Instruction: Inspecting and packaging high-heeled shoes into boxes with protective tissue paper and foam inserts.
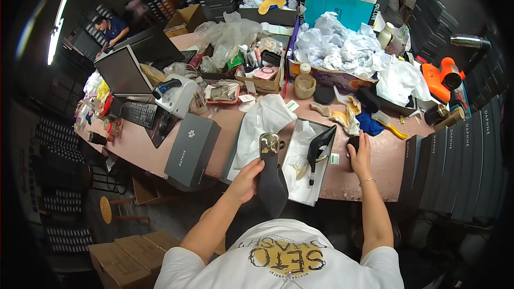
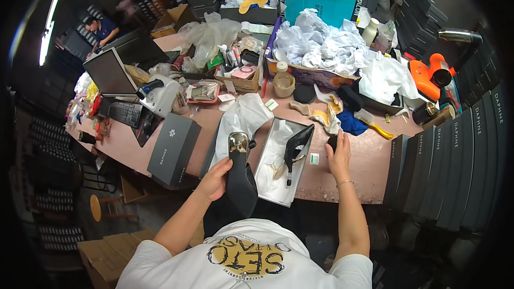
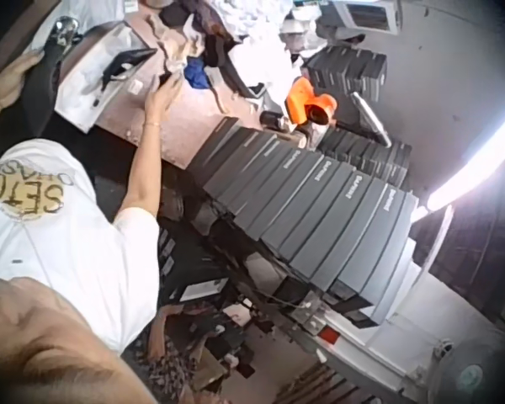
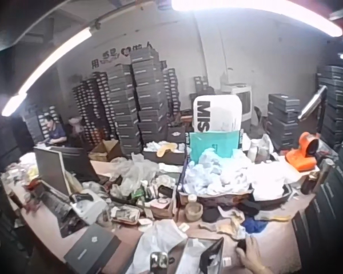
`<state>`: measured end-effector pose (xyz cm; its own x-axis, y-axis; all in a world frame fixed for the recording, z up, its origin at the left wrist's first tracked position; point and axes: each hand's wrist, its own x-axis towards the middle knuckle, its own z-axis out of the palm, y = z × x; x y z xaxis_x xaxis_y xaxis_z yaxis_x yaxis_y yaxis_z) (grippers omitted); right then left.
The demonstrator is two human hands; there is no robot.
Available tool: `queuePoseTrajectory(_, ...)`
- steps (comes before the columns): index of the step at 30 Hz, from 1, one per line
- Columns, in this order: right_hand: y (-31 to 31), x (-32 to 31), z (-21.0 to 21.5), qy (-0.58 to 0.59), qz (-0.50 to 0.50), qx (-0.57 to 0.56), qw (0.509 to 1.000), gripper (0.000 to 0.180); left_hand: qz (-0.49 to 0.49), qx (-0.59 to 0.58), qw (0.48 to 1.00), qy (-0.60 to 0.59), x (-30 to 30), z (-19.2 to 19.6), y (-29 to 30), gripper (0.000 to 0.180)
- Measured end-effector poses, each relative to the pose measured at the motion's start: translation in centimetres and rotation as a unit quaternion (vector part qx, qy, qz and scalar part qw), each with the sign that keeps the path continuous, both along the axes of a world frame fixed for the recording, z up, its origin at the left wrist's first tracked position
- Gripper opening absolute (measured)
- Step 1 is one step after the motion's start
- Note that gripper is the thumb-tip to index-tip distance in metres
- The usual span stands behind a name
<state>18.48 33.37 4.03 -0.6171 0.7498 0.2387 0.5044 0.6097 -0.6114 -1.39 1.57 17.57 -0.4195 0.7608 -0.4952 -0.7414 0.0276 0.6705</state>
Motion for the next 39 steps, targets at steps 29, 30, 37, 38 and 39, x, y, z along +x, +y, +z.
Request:
queuePoseTrajectory(29,-13.4,3.2,7.2,0.498,0.03,-0.786,0.365,0.049,-0.467,-0.199,0.631,0.586,-14.5,-9.1,20.3,0.026)
queuePoseTrajectory(30,-13.2,3.5,6.6,0.529,0.024,-0.796,0.292,0.05,-0.416,-0.121,0.765,0.476,-14.9,-7.6,18.1,0.018)
queuePoseTrajectory(37,-10.4,4.0,7.9,0.586,0.024,-0.787,0.191,0.04,-0.333,-0.25,0.6,0.683,-13.4,5.6,5.1,0.02)
queuePoseTrajectory(38,-10.3,3.7,8.1,0.572,0.048,-0.796,0.193,0.041,-0.259,-0.249,0.617,0.7,-12.9,6.0,3.7,0.017)
queuePoseTrajectory(39,-10.2,3.4,8.4,0.558,0.072,-0.803,0.195,0.043,-0.228,-0.256,0.586,0.734,-12.4,6.6,3.0,0.016)
